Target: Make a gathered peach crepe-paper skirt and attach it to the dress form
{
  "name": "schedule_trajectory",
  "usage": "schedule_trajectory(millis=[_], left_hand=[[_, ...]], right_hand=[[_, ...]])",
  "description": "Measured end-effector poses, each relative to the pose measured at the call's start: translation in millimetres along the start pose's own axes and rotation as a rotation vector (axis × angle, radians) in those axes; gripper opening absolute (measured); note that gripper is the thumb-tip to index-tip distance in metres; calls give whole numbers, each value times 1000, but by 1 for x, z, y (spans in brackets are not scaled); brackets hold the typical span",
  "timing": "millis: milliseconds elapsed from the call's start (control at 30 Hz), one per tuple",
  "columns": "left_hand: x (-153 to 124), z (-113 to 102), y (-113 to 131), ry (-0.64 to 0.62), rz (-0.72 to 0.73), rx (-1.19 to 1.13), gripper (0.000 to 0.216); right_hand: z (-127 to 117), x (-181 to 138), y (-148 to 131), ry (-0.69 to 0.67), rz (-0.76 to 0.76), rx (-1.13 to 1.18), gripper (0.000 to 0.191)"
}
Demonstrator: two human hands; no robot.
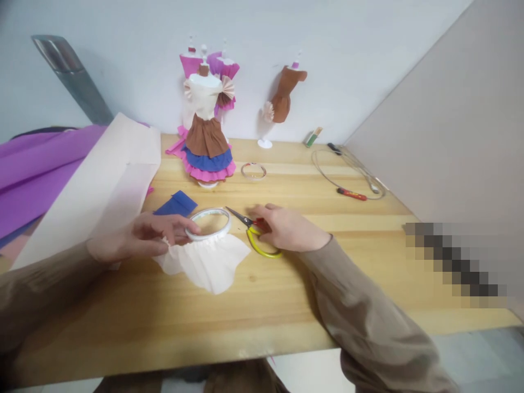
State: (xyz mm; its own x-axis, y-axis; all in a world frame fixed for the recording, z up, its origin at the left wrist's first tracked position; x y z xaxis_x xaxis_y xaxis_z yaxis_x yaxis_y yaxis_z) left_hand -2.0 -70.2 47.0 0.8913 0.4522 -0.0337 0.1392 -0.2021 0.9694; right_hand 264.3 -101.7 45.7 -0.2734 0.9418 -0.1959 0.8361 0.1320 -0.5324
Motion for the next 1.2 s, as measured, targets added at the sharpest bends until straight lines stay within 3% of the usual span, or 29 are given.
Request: schedule_trajectory(millis=[67,367,467,533,633,700,800,900,1033,1100,1200], left_hand=[[0,0,-2,-12,7,-35,15],[2,1,-11,-2,-28,-128,13],[2,-2,-8,30,-23,-119,14],[1,-7,-7,49,-11,-90,14],[-3,-15,-5,52,22,-12,10],[-5,-18,0,33,63,47,8],[-9,-21,11,9,109,142,10],[-13,-22,20,2,114,254,11],[-15,-23,24,-34,100,315,9],[-14,-24,24,-54,87,261,10],[-10,-22,19,-94,55,124,10]], right_hand=[[5,0,-2,8,16,-85,58],[8,3,-13,18,-36,-148,42],[0,2,-5,103,-51,-2,35],[-7,-1,0,106,-60,235,31],[-14,-10,-2,-4,-121,650,32],[-16,-15,-6,-69,-184,786,38],[-13,-19,-10,-183,-239,803,48],[-3,-20,-10,-344,-187,763,49],[6,-16,-13,-425,-127,862,52],[8,-11,-15,-362,-142,901,49],[5,-6,-19,-72,-235,837,37]])
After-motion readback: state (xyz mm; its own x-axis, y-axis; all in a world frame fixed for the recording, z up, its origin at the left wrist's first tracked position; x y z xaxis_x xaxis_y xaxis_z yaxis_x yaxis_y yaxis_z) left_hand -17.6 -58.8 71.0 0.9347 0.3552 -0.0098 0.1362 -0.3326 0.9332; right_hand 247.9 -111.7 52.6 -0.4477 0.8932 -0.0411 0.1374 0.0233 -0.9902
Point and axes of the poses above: each hand's wrist, its own x-axis towards the middle knuckle, its own z-axis out of the palm, y = z × x, the point moved 5 cm from there along x, towards the middle knuckle, and after that the axes turned 13 degrees about x, right-handed, at the moved point
